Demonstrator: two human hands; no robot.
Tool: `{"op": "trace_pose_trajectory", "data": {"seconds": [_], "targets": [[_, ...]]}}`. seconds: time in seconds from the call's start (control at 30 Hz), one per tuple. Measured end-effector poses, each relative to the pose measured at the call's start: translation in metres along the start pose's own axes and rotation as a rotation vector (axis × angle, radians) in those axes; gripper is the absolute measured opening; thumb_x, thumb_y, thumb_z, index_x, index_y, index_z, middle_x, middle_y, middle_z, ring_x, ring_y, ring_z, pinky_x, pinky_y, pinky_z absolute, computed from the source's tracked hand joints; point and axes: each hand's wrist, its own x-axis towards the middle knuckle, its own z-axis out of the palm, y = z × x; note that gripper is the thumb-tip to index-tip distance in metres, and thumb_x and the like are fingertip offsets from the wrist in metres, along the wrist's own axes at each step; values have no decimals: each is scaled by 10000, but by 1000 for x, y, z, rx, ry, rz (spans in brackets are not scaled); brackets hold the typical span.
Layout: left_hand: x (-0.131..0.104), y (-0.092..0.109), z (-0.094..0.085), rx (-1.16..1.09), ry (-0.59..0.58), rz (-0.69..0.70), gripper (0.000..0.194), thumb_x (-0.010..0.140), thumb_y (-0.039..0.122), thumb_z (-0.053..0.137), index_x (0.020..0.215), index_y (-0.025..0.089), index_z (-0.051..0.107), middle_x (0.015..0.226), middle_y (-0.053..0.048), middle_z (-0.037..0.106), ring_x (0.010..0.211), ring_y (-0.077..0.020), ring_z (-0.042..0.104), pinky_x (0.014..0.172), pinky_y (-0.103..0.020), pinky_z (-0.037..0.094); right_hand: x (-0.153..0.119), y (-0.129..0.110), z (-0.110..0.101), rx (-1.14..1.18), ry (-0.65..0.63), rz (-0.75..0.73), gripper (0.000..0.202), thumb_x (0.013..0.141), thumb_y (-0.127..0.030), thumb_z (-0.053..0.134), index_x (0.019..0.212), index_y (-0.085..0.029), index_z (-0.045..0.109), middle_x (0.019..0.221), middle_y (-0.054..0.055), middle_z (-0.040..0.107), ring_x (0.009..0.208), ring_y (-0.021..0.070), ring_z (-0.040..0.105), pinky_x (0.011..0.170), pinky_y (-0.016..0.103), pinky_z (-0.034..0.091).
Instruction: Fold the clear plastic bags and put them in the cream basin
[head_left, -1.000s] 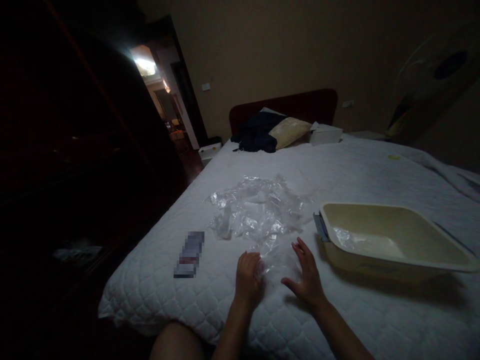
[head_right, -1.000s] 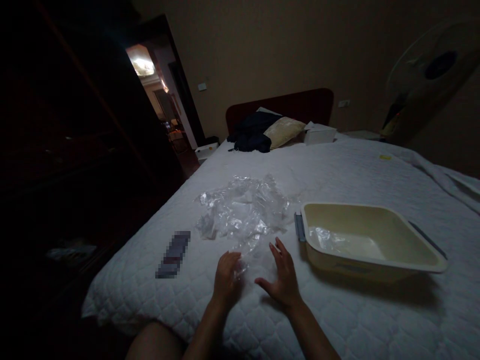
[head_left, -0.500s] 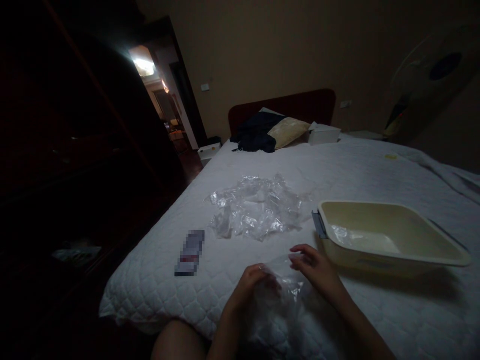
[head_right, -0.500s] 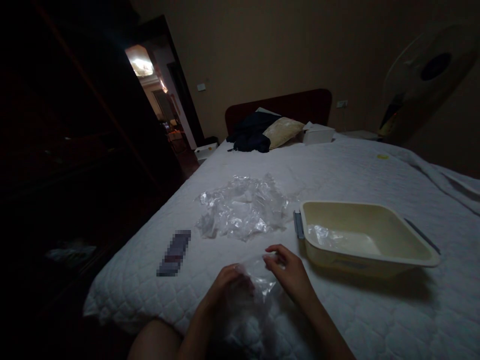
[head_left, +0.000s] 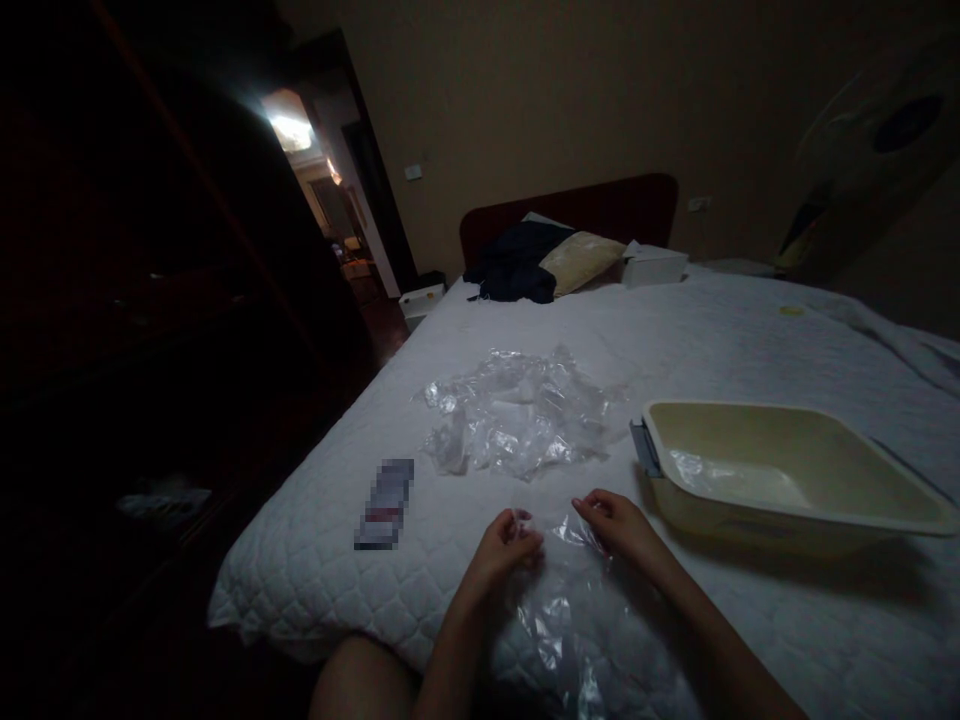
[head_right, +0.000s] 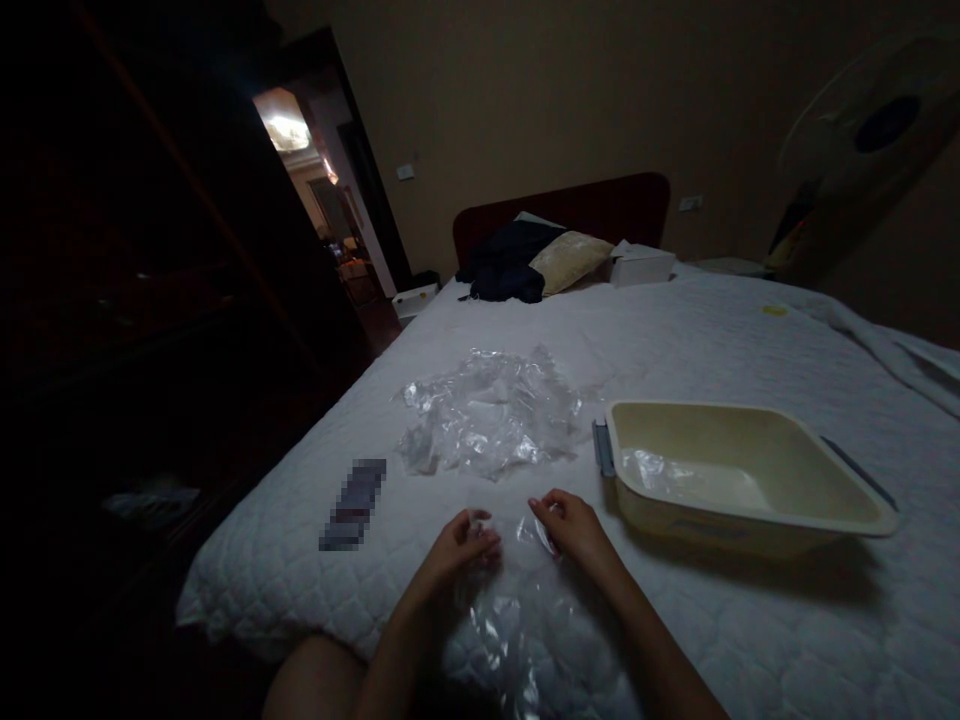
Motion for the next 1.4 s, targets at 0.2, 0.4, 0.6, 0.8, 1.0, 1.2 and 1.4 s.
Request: {"op": "trace_pose_trajectory", "data": {"seconds": [0.2, 0.4, 0.6, 0.8, 1.0, 1.2, 1.4], "targets": [[22, -10, -9, 103, 159, 79, 375, 628, 467, 638, 760, 137, 518, 588, -3, 563, 417, -89, 502, 367, -179, 313, 9, 14, -5, -29, -29, -24, 330, 663, -501, 524, 610, -177, 494, 450, -44, 445, 416, 100, 425, 402, 204, 285], [38, -8, -23, 294, 214, 50, 390, 576, 481, 675, 694, 130, 552, 488, 30, 503, 383, -88, 471, 348, -186, 346, 5, 26, -11, -56, 5, -12, 371, 692, -529, 506, 553, -187, 469, 456, -40, 433, 419, 101, 406, 408, 211, 274], [32, 6, -48, 111, -50, -11, 370, 524, 269, 761, 808, 113, 582, 636, -11, 590, 572, -113, 575, 553, -211, 442, 3, 41, -16, -128, 95, -39, 352, 751, -489, 453, 579, -183, 480, 518, -18, 490, 487, 118, 456, 454, 218, 319], [38, -5, -55, 94, 3, 18, 321, 544, 290, 746, 751, 106, 583, 615, -16, 592, 554, -119, 568, 563, -230, 429, -3, 37, -38, -314, 31, -137, 360, 664, -503, 585, 782, -163, 603, 723, 66, 617, 650, 191, 575, 567, 280, 421], [44, -13, -52, 154, 39, 73, 301, 594, 358, 699, 713, 115, 569, 566, 0, 563, 522, -116, 547, 505, -213, 396, 16, 4, -31, -294, 88, -240, 372, 720, -461, 541, 923, -156, 610, 898, 112, 630, 793, 227, 598, 692, 327, 447], [46, -12, -50, 164, 93, 49, 304, 552, 344, 713, 687, 125, 551, 514, 16, 537, 471, -114, 525, 460, -212, 379, 49, -1, 4, -299, -18, -252, 245, 708, -373, 558, 802, -151, 605, 651, 27, 602, 599, 148, 535, 551, 243, 378], [44, -1, -41, 157, 98, 11, 297, 532, 341, 715, 587, 133, 510, 451, 24, 501, 409, -102, 484, 412, -211, 358, 58, 14, 17, -216, -104, -167, 74, 661, -221, 536, 621, -159, 538, 561, -17, 538, 533, 103, 465, 485, 205, 312]]}}
